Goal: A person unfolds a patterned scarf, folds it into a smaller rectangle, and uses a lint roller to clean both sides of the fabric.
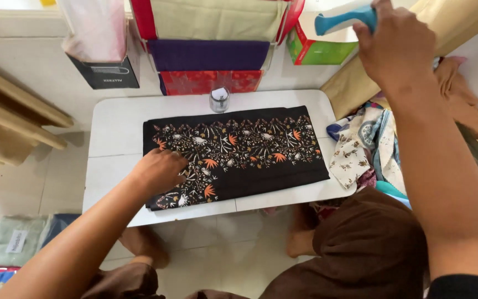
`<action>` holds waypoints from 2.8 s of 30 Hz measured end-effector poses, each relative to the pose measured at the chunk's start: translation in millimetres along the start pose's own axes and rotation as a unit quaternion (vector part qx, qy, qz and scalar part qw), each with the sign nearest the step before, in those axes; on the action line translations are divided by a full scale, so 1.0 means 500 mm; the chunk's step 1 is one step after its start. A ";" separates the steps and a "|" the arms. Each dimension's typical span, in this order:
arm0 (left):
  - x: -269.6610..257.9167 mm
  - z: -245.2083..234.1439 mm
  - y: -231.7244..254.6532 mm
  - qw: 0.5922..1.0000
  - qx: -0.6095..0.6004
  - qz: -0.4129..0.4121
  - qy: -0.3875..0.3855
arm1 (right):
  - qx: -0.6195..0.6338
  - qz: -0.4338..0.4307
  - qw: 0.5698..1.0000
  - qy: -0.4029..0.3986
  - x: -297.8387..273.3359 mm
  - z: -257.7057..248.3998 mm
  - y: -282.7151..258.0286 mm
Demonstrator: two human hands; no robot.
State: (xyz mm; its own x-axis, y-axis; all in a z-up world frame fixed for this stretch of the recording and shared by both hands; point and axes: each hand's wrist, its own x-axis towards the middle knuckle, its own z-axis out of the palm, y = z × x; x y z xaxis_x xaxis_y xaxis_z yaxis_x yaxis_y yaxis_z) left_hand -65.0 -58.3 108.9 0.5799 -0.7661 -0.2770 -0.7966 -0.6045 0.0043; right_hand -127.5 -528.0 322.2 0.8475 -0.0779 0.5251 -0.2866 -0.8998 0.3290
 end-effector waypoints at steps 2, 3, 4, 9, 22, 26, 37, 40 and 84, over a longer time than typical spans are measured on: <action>-0.014 0.058 -0.019 0.999 -0.002 0.016 0.035 | 0.000 -0.058 0.997 0.043 -0.068 -0.119 -0.033; -0.019 0.071 -0.014 0.999 -0.002 0.016 0.033 | 0.001 -0.059 0.997 0.042 -0.074 -0.128 -0.051; -0.027 0.084 -0.010 0.998 -0.002 0.025 0.054 | 0.087 -0.077 0.986 -0.117 -0.081 -0.137 -0.070; -0.062 0.124 -0.001 0.998 0.055 0.033 -0.008 | 0.236 -0.209 0.888 -0.336 -0.168 0.057 -0.079; -0.061 0.167 -0.063 0.997 -0.061 -0.047 0.000 | 0.190 -0.268 0.872 -0.362 -0.166 0.331 -0.188; -0.071 0.165 -0.061 0.996 -0.063 -0.039 0.044 | 0.190 -0.319 0.866 -0.336 -0.126 0.297 -0.372; -0.100 0.139 -0.056 0.991 -0.119 -0.038 0.040 | 0.326 -0.338 0.819 -0.330 -0.035 0.249 -0.778; -0.094 0.141 -0.062 0.989 -0.137 -0.041 0.030 | 0.333 -0.352 0.814 -0.320 -0.035 0.257 -0.762; -0.059 0.115 -0.072 0.989 -0.082 -0.101 -0.066 | 0.151 0.010 0.860 -0.488 -0.204 0.314 -0.141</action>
State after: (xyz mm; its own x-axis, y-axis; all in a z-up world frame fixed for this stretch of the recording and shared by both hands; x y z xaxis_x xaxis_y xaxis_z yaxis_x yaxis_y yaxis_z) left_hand -63.4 -1.7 61.7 0.6884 -0.5974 -0.4113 -0.6221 -0.7779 0.0885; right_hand -123.6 -523.7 122.3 0.8574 -0.2850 -0.4284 -0.3007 -0.9532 0.0324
